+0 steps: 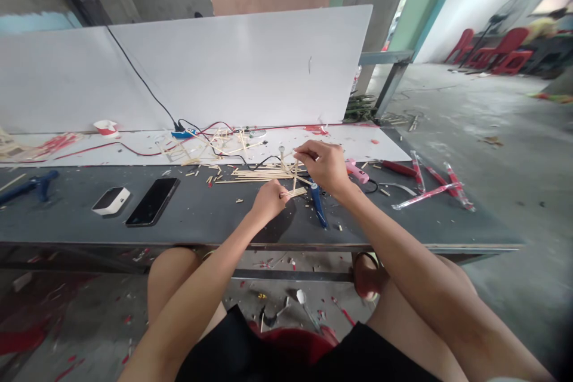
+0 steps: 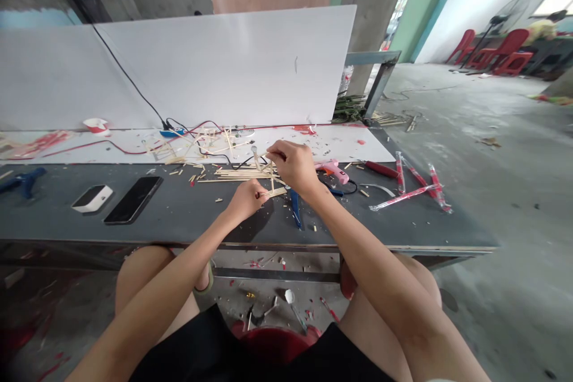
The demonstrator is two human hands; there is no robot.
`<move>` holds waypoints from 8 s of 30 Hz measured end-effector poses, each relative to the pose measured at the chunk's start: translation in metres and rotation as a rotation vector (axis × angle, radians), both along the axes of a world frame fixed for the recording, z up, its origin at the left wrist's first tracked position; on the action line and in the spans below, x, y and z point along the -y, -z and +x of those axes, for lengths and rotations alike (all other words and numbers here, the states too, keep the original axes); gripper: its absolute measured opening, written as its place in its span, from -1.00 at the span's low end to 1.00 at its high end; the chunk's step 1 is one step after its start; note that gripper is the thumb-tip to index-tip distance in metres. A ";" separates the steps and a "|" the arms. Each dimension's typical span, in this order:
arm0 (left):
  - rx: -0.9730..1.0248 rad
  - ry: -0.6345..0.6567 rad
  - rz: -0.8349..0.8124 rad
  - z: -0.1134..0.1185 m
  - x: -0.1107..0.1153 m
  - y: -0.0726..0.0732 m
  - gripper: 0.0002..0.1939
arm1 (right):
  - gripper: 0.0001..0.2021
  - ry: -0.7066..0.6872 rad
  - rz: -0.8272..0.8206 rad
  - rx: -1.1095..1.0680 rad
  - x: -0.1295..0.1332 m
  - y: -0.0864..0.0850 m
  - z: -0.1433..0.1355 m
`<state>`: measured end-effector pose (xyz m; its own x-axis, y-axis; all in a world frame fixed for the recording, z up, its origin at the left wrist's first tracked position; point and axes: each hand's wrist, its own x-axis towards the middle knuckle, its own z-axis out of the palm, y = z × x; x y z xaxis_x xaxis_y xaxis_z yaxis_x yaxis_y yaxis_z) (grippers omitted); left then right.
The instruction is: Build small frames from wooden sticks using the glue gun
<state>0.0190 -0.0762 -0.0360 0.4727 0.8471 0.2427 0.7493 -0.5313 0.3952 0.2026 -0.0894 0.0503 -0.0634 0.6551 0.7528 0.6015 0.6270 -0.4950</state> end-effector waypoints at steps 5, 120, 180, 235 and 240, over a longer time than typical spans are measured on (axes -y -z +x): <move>0.015 -0.009 -0.014 0.000 0.000 0.001 -0.76 | -0.91 0.002 0.003 0.011 0.000 0.000 0.000; 0.005 0.016 0.000 -0.001 0.000 0.000 -0.69 | -0.86 -0.026 -0.066 -0.029 0.001 0.001 -0.001; -0.025 0.011 -0.008 0.000 0.003 -0.006 -0.64 | -0.84 -0.038 -0.125 -0.044 0.000 -0.006 0.012; 0.638 0.247 -0.530 0.005 -0.044 -0.002 -0.40 | -0.83 -0.079 -0.180 -0.041 0.000 -0.007 0.013; 0.708 0.114 -0.445 0.005 -0.048 0.004 -0.43 | -0.81 -0.068 -0.189 -0.021 0.000 -0.008 0.012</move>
